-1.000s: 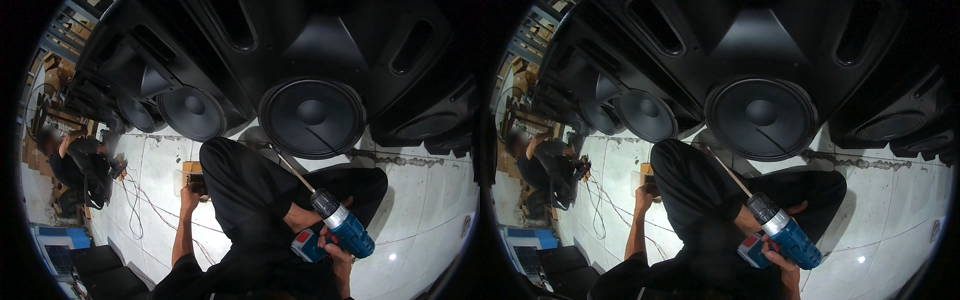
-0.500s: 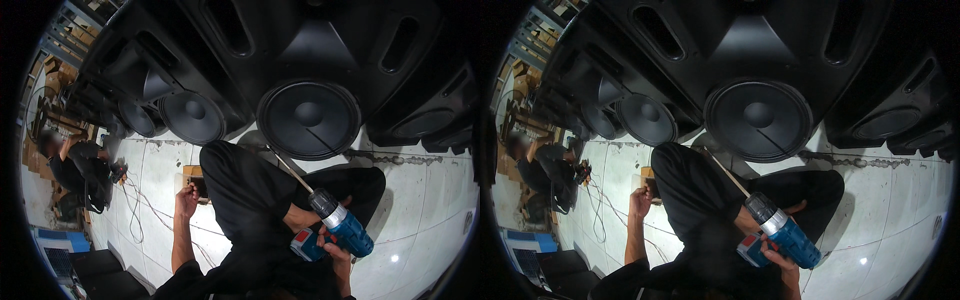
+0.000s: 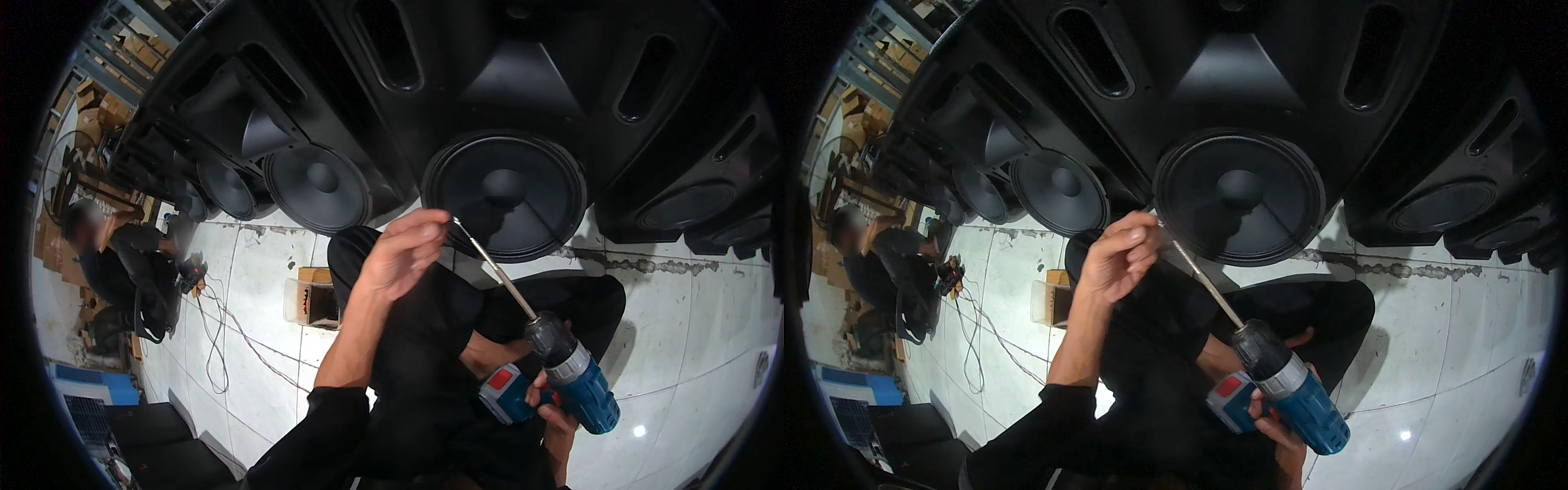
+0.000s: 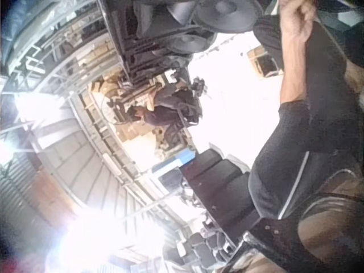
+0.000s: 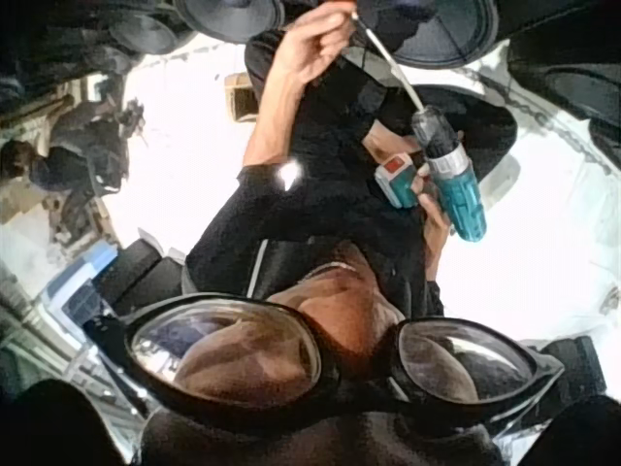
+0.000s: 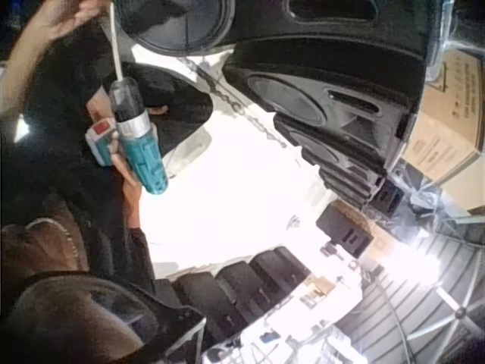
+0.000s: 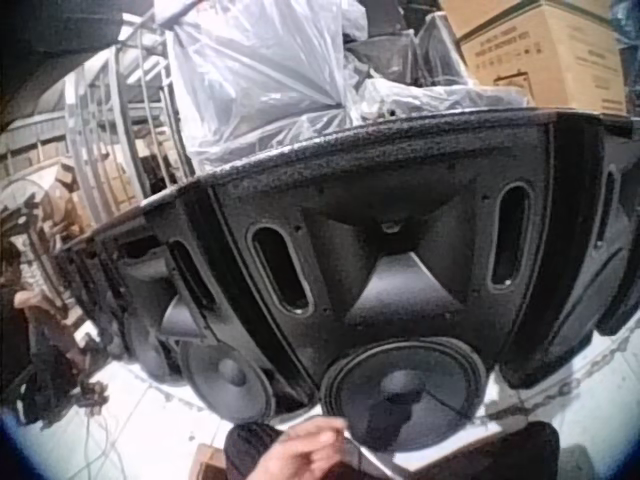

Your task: The person sits on the floor and uses a cordless drill to fasten screws into the front of large black speaker cabinets. They repeatedly pick up screws, align them with holes, and drive them in to secure the speaker cones or grilles.

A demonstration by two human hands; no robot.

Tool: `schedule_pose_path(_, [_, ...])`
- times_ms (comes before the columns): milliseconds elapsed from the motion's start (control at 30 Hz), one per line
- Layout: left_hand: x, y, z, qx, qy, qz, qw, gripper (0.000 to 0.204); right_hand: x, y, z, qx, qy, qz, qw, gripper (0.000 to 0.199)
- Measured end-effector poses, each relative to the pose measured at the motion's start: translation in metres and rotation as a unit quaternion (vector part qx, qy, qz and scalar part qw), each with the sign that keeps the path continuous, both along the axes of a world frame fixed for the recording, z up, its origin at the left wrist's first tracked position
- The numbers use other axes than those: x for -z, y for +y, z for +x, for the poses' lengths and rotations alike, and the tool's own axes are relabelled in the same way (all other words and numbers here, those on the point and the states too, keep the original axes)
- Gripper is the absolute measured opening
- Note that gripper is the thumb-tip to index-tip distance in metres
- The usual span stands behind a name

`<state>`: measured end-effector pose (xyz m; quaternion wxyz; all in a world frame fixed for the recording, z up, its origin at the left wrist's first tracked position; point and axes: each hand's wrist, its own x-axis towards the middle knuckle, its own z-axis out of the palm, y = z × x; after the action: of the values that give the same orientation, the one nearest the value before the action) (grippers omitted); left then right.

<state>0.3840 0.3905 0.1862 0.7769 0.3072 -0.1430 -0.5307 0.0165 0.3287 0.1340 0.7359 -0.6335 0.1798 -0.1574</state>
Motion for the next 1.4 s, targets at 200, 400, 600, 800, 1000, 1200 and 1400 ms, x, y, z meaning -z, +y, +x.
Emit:
schedule_pose_path(200, [-0.014,-0.04,-0.023,0.031,-0.068,0.033,0.997,0.023,0.031,0.008,-0.022,0.167,-0.096,0.219,0.957,0.085])
schedule_pose_path(400, [-0.019,-0.042,-0.021,0.025,-0.134,0.069,0.988,0.022,0.026,-0.003,-0.008,0.125,-0.128,0.093,0.979,0.087])
schedule_pose_path(600, [-0.033,-0.044,-0.008,0.041,-0.203,0.093,0.974,0.017,0.027,0.0,-0.004,0.163,-0.141,0.107,0.971,0.091])
schedule_pose_path(800, [-0.049,-0.064,0.001,0.135,-0.3,0.13,0.935,0.015,0.043,-0.02,-0.052,0.08,-0.027,0.234,0.969,0.093])
schedule_pose_path(1000, [-0.059,-0.104,-0.001,0.156,-0.302,0.064,0.938,0.023,0.013,-0.031,-0.035,0.076,-0.017,0.206,0.975,0.069])
schedule_pose_path(1200, [-0.066,-0.169,-0.047,0.095,-0.228,0.002,0.969,0.028,0.036,0.006,0.014,0.472,0.222,-0.4,0.754,0.067])
schedule_pose_path(1400, [-0.076,-0.184,-0.044,0.054,-0.294,-0.007,0.954,0.03,0.032,0.011,0.034,0.523,0.265,-0.484,0.65,0.064])
